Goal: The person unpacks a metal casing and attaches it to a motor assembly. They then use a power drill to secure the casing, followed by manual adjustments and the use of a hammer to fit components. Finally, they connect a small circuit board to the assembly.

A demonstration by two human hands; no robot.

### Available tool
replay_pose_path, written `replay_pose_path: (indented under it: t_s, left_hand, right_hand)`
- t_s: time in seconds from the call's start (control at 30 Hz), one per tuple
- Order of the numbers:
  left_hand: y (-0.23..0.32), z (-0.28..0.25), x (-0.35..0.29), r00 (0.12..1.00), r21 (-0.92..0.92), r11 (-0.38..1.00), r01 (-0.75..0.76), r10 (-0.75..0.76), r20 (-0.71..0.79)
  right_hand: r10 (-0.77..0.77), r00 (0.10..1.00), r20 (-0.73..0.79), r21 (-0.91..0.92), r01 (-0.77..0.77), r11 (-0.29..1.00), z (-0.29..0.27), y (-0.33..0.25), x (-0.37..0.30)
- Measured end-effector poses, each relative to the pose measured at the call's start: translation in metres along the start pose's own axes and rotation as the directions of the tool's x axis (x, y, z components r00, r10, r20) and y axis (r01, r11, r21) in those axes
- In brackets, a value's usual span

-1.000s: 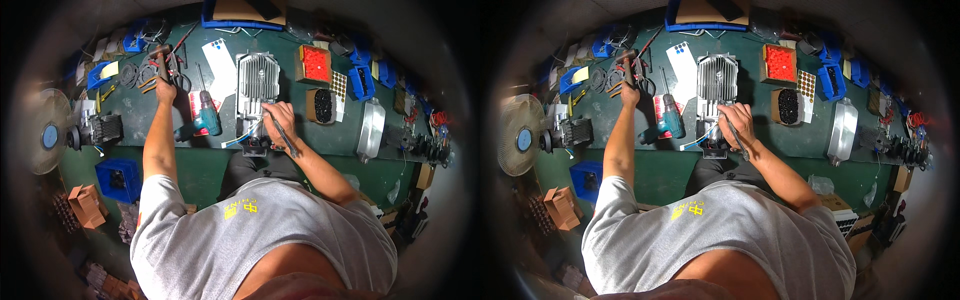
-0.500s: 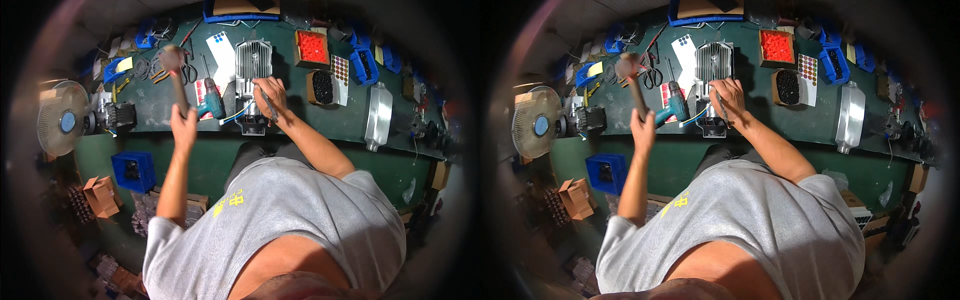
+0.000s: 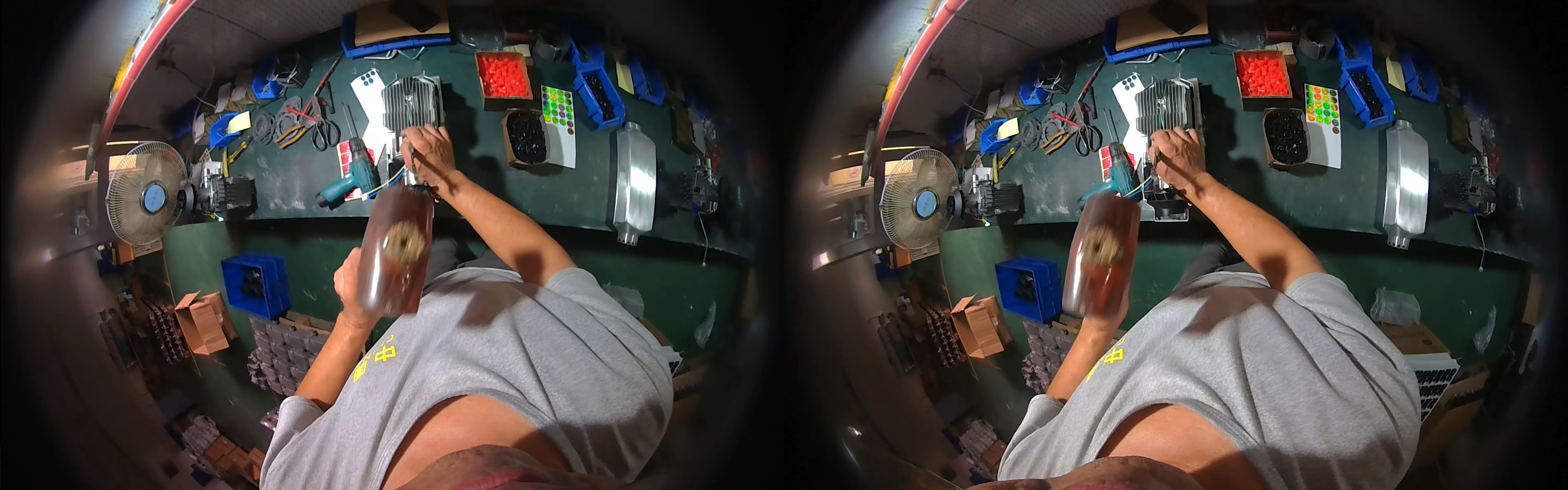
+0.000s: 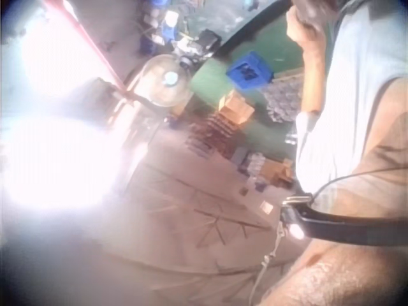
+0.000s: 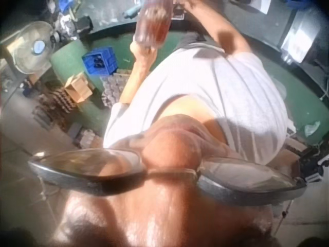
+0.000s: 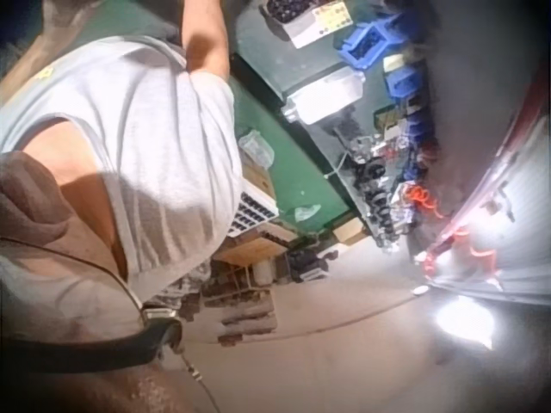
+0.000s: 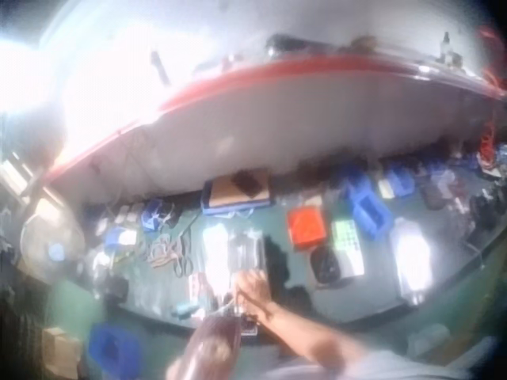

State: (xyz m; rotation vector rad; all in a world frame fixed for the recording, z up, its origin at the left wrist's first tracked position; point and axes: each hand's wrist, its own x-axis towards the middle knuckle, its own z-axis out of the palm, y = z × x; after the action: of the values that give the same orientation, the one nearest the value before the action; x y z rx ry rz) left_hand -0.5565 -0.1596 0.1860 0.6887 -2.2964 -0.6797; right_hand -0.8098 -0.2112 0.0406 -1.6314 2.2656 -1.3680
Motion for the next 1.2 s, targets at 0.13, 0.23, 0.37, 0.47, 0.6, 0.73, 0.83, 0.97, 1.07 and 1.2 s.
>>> replay_pose_path:
  t_s: [0.13, 0.23, 0.37, 0.47, 0.6, 0.73, 0.83, 0.97, 1.07, 1.2]
  left_hand:
    - [0.005, 0.008, -0.001, 0.894, 0.209, 0.907, 0.366, -0.405, 0.191]
    - [0.011, 0.01, -0.005, 0.922, 0.079, 0.933, 0.352, -0.36, 0.14]
    - [0.013, 0.003, 0.011, 0.996, 0.021, 0.996, 0.091, -0.091, 0.012]
    - [-0.008, -0.014, 0.009, 0.991, -0.113, 0.985, -0.127, 0.132, 0.039]
    - [-0.009, -0.007, 0.01, 0.886, 0.217, 0.915, 0.341, -0.39, 0.251]
    - [0.0, -0.008, 0.023, 0.973, 0.031, 0.978, 0.204, -0.206, 0.099]
    - [-0.024, -0.021, 0.011, 0.994, -0.157, 0.984, -0.079, 0.091, 0.066]
    - [-0.024, -0.014, 0.027, 0.802, 0.28, 0.87, 0.406, -0.486, 0.346]
    - [-0.013, -0.014, 0.014, 0.882, 0.214, 0.917, 0.337, -0.387, 0.269]
    - [-0.022, -0.009, 0.016, 0.932, 0.023, 0.943, 0.332, -0.332, 0.148]
  right_hand:
    - [0.028, 0.999, -0.017, 0.049, -0.027, 0.998, 0.005, 0.001, -0.001]
    - [0.003, 1.0, -0.018, 0.048, -0.002, 0.999, 0.001, 0.0, -0.001]
    - [0.01, 0.999, -0.048, 0.009, -0.01, 1.0, 0.006, -0.003, 0.001]
    - [0.012, 0.999, -0.038, -0.012, -0.013, 1.0, 0.008, -0.003, 0.001]
    - [0.009, 1.0, -0.01, -0.001, -0.009, 1.0, 0.007, -0.001, 0.002]
    - [0.036, 0.999, -0.002, 0.0, -0.036, 0.999, 0.004, -0.006, 0.003]
    - [0.036, 0.999, 0.036, 0.024, -0.037, 0.999, -0.004, -0.01, 0.004]
    - [0.025, 0.999, 0.031, -0.011, -0.025, 1.0, 0.003, -0.008, 0.003]
    - [0.021, 1.0, 0.023, 0.03, -0.022, 0.999, 0.008, -0.004, 0.003]
    - [0.072, 0.997, 0.003, 0.048, -0.072, 0.996, 0.003, -0.009, 0.001]
